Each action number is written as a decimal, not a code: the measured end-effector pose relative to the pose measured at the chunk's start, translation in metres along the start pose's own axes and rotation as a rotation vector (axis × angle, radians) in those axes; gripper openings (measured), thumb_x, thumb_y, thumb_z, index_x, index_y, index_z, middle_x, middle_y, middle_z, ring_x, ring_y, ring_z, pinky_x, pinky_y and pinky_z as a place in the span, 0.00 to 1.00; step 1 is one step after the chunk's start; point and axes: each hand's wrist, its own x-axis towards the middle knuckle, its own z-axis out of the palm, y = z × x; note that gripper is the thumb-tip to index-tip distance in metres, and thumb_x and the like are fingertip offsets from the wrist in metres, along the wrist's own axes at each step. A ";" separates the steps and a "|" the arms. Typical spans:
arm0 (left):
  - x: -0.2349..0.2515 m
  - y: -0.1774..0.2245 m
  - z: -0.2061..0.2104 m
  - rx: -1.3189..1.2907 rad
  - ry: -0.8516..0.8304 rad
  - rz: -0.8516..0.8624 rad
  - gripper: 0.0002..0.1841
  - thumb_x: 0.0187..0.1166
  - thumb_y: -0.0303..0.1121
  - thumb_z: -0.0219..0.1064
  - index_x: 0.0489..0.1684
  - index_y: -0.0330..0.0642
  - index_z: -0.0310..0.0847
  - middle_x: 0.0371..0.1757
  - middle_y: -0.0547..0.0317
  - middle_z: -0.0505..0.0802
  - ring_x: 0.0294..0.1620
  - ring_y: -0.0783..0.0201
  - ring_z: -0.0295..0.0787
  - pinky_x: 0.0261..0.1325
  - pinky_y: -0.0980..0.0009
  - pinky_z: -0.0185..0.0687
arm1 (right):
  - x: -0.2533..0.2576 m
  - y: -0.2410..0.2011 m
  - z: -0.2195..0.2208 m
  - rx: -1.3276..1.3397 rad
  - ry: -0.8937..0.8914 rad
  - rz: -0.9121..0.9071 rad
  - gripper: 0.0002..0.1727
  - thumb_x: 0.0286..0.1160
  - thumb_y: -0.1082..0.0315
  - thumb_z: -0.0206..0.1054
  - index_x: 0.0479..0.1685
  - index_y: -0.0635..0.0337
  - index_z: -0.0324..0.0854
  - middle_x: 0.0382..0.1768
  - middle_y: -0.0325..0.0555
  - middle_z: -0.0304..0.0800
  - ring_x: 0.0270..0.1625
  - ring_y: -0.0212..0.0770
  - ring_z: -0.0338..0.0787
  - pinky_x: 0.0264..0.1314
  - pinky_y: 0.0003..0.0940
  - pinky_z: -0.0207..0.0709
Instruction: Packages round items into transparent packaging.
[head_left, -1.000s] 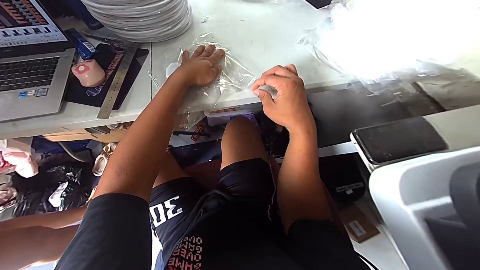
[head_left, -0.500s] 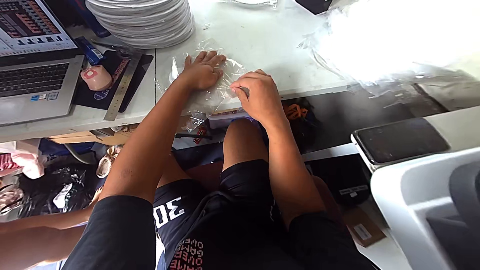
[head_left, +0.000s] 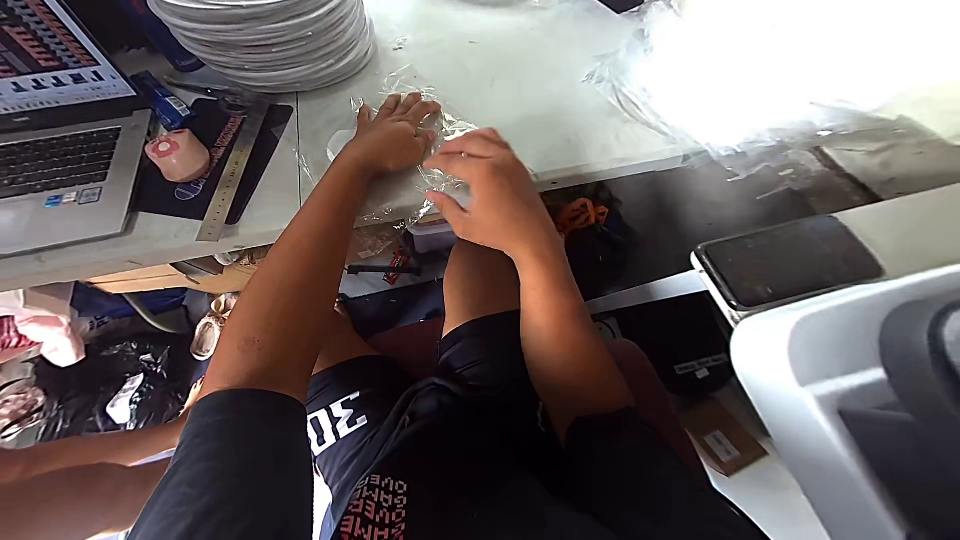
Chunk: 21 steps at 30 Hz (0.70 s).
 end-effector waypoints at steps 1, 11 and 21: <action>0.000 0.000 0.000 0.000 0.000 -0.001 0.29 0.91 0.55 0.44 0.92 0.69 0.59 0.97 0.63 0.56 0.98 0.50 0.39 0.84 0.21 0.27 | 0.003 0.001 0.006 -0.022 -0.085 0.023 0.14 0.73 0.57 0.74 0.53 0.49 0.94 0.59 0.41 0.91 0.71 0.46 0.82 0.76 0.48 0.74; -0.002 0.002 0.002 -0.002 0.036 0.014 0.28 0.91 0.54 0.45 0.91 0.67 0.60 0.96 0.62 0.57 0.98 0.48 0.41 0.83 0.20 0.28 | -0.044 -0.003 0.001 0.086 0.097 -0.056 0.10 0.77 0.65 0.68 0.42 0.51 0.96 0.52 0.43 0.91 0.66 0.50 0.81 0.72 0.50 0.72; -0.001 0.003 0.001 0.021 0.031 0.008 0.28 0.91 0.54 0.44 0.91 0.68 0.60 0.96 0.62 0.58 0.97 0.48 0.42 0.83 0.20 0.31 | -0.010 -0.025 0.028 -0.066 -0.027 -0.101 0.13 0.82 0.57 0.64 0.49 0.48 0.93 0.53 0.44 0.93 0.71 0.50 0.83 0.86 0.53 0.62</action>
